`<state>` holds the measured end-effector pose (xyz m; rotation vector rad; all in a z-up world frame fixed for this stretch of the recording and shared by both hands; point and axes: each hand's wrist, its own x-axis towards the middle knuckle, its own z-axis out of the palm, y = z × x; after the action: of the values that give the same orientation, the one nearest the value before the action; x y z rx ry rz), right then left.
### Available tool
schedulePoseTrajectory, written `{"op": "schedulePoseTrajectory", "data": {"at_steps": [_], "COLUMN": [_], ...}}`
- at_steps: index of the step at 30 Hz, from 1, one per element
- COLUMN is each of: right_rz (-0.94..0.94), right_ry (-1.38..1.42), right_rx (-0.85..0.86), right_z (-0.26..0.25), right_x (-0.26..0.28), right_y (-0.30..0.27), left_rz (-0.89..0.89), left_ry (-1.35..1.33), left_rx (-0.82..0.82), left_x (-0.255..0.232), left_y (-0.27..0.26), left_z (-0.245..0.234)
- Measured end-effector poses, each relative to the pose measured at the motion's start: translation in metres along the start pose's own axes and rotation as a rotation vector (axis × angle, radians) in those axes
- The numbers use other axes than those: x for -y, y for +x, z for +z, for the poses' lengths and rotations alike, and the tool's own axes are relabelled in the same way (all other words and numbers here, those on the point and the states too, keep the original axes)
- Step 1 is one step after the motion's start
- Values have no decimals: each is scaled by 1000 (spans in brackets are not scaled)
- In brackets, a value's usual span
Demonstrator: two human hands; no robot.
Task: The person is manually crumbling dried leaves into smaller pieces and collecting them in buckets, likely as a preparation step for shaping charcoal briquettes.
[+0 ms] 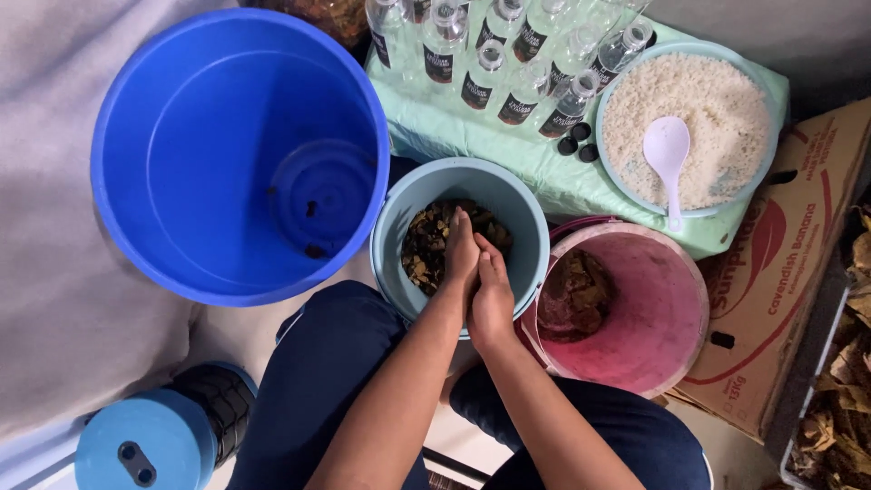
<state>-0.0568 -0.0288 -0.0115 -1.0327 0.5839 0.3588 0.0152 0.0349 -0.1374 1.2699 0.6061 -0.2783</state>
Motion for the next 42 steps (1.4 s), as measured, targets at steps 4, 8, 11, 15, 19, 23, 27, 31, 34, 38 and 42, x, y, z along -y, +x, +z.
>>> {"op": "schedulePoseTrajectory", "data": {"at_steps": [4, 8, 11, 15, 19, 23, 27, 31, 34, 38, 42], "right_rz": [-98, -88, -85, -51, -22, -13, -5, 7, 24, 23, 131], "right_ry": [24, -133, -238, -389, -555, -712, -861, -1005, -1104, -1243, -1398], "right_rx": [-50, -48, -40, -40, -65, -88, -112, -136, -160, -182, -141], "right_z": [11, 19, 21, 26, 5, -6, -17, -32, -43, -63, -86], "right_x": [19, 22, 36, 11, 4, 1, -4, -13, -23, -28, -55], "right_y": [-9, -6, 6, 9, 15, 28, 41, 53, 58, 80, 122], "left_rz": [95, 255, 664, 257, 135, 139, 184, 57, 27, 47, -85], "left_ry": [-128, 321, 794, 365, 410, 477, 706, 826, 1010, 1227, 1210], "left_rx": [104, 238, -212, 245, 249, 203, 94, 252, 425, 378, 313], "left_x": [-57, -52, 79, -36, -55, -72, -50, -120, -158, -156, -165], "left_y": [-63, -77, -6, -86, -89, -96, -83, -115, -108, -42, -32], "left_z": [29, 40, 91, 64, 56, 49, 50, 50, 39, 22, -5]}}
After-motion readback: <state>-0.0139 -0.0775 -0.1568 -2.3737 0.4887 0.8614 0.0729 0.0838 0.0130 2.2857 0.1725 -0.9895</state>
